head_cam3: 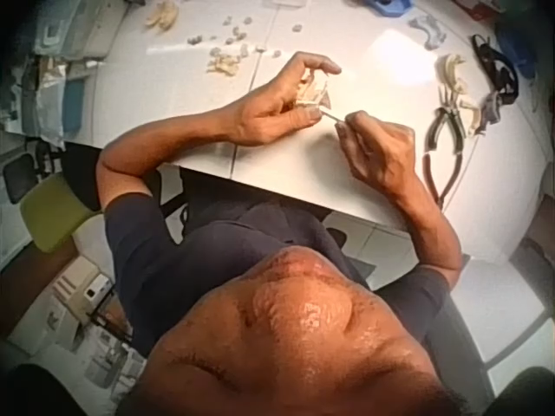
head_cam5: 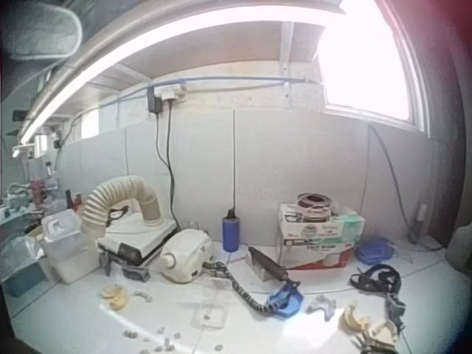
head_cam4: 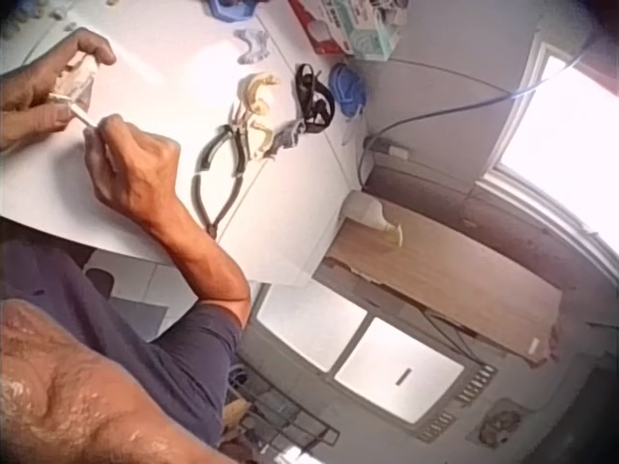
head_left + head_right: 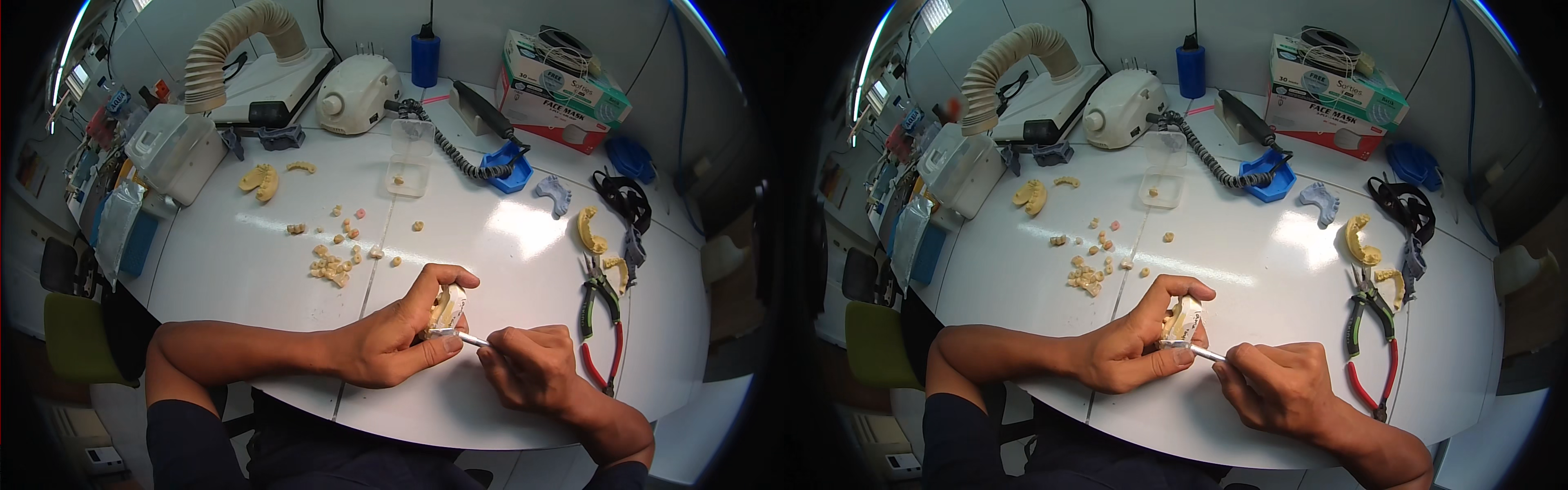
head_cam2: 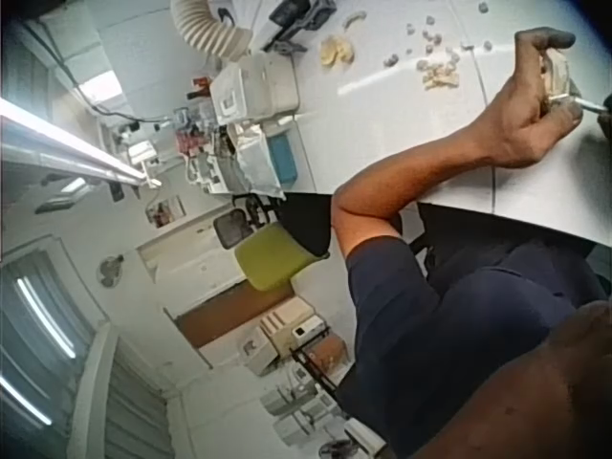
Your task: Trimming and carving a dental cast using a small carving tool.
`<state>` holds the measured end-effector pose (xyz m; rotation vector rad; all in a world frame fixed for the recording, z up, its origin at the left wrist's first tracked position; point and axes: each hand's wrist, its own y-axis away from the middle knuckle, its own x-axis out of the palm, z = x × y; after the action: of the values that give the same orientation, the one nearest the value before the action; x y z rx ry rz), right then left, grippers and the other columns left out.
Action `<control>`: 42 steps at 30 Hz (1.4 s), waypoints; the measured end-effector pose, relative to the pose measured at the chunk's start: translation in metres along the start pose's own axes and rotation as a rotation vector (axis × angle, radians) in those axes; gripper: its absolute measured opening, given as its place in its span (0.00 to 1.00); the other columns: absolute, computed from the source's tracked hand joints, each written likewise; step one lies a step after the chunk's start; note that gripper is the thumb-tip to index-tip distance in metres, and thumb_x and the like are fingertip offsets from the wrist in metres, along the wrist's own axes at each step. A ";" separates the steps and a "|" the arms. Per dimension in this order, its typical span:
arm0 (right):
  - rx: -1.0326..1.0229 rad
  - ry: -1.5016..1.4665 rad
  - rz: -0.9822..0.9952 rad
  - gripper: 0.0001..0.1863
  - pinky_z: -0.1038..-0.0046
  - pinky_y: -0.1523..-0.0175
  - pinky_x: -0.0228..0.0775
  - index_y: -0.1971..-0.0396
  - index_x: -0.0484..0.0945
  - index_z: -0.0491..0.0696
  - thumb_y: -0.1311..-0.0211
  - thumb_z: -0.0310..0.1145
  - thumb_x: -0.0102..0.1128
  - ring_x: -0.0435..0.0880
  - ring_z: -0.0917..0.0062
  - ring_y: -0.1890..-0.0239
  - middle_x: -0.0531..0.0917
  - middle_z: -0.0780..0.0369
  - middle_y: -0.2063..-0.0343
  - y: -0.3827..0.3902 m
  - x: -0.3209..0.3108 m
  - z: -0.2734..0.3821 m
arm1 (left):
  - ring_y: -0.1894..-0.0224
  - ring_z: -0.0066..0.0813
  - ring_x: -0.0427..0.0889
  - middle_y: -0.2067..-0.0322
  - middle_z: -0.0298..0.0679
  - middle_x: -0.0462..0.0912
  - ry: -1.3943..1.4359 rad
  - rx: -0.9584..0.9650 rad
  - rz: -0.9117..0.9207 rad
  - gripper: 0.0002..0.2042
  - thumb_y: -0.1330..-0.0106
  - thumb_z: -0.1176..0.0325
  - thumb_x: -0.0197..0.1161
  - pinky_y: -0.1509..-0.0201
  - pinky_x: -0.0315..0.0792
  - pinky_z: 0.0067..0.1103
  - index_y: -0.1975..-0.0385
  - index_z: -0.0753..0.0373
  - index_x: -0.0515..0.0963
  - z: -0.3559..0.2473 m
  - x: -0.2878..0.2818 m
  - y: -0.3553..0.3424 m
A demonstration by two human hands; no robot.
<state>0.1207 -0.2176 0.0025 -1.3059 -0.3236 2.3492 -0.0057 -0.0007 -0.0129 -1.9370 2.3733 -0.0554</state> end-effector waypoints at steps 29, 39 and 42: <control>0.010 0.010 -0.009 0.11 0.69 0.83 0.64 0.75 0.75 0.48 0.39 0.25 0.71 0.74 0.73 0.90 0.75 0.65 0.87 0.000 0.000 0.000 | 0.59 0.22 0.70 0.59 0.38 0.70 0.065 -0.109 -0.024 0.24 0.19 0.67 0.55 0.52 0.66 0.25 0.32 0.64 0.53 -0.005 0.001 0.000; 0.025 0.051 -0.047 0.11 0.69 0.83 0.63 0.75 0.75 0.47 0.39 0.25 0.71 0.74 0.72 0.90 0.74 0.66 0.88 0.000 -0.001 0.003 | 0.68 0.12 0.69 0.66 0.30 0.70 -0.110 -0.109 -0.048 0.19 0.19 0.71 0.55 0.64 0.64 0.15 0.35 0.61 0.56 -0.010 0.002 -0.001; 0.021 0.027 -0.036 0.11 0.69 0.83 0.63 0.75 0.75 0.48 0.39 0.25 0.71 0.74 0.72 0.90 0.74 0.66 0.88 0.000 -0.001 0.002 | 0.65 0.14 0.70 0.63 0.32 0.71 -0.102 -0.124 -0.041 0.21 0.19 0.72 0.55 0.60 0.66 0.16 0.33 0.62 0.55 -0.007 0.001 0.000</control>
<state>0.1192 -0.2180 0.0048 -1.3104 -0.3105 2.2966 -0.0067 -0.0021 -0.0058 -1.9891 2.3231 0.1880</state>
